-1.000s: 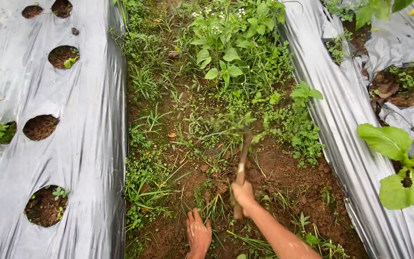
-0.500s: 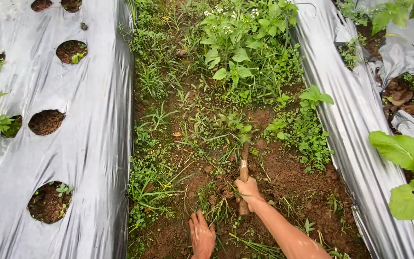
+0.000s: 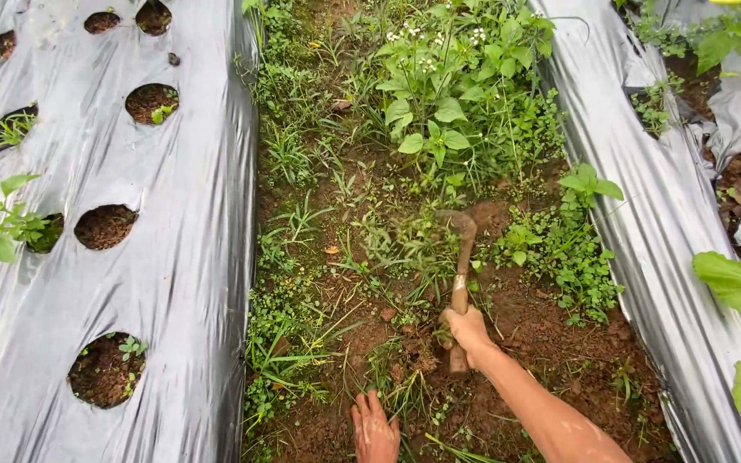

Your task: The person uses a hand hoe to loosen soil and uproot weeds between rows of plants covered with plastic mulch. They then gather the uprooted weeds by hand, shake off excess soil, and discard them.

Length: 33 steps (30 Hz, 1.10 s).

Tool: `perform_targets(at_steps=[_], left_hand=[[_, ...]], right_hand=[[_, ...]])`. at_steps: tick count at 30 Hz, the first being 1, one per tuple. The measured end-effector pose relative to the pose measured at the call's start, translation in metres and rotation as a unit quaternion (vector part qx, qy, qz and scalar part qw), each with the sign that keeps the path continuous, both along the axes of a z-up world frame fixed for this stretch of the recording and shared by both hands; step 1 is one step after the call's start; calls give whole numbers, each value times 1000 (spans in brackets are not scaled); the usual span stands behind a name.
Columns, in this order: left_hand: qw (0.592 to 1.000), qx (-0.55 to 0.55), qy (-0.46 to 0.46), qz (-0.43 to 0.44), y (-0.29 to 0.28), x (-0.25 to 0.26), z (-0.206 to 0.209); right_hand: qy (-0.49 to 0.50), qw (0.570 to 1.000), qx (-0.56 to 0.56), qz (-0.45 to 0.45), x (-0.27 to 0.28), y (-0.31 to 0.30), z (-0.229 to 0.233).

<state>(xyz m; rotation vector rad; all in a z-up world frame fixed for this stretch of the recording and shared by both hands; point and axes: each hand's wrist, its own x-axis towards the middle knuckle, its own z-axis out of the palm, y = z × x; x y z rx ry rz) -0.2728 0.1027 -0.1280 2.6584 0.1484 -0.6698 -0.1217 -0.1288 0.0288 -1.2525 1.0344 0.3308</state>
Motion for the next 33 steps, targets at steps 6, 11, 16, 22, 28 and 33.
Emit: perform_targets(at_steps=[6,11,16,22,28,33], left_hand=[[999,18,12,-47,3,-7,4],[998,18,59,-6,-5,2,6],[997,31,71,-10,-3,-2,-3],[997,23,77,-16,-6,6,26],[997,23,77,-3,-8,13,39],[995,-5,101,-1,-5,8,47]], right_hand=[[-70,973,-92,-198,73,-32,0],[35,998,-50,24,31,-3,19],[-51,997,-53,15,14,-4,-36],[-68,984,-28,-165,96,-29,-7],[3,985,7,171,-58,29,-26],[39,982,-58,173,-106,1,-17]])
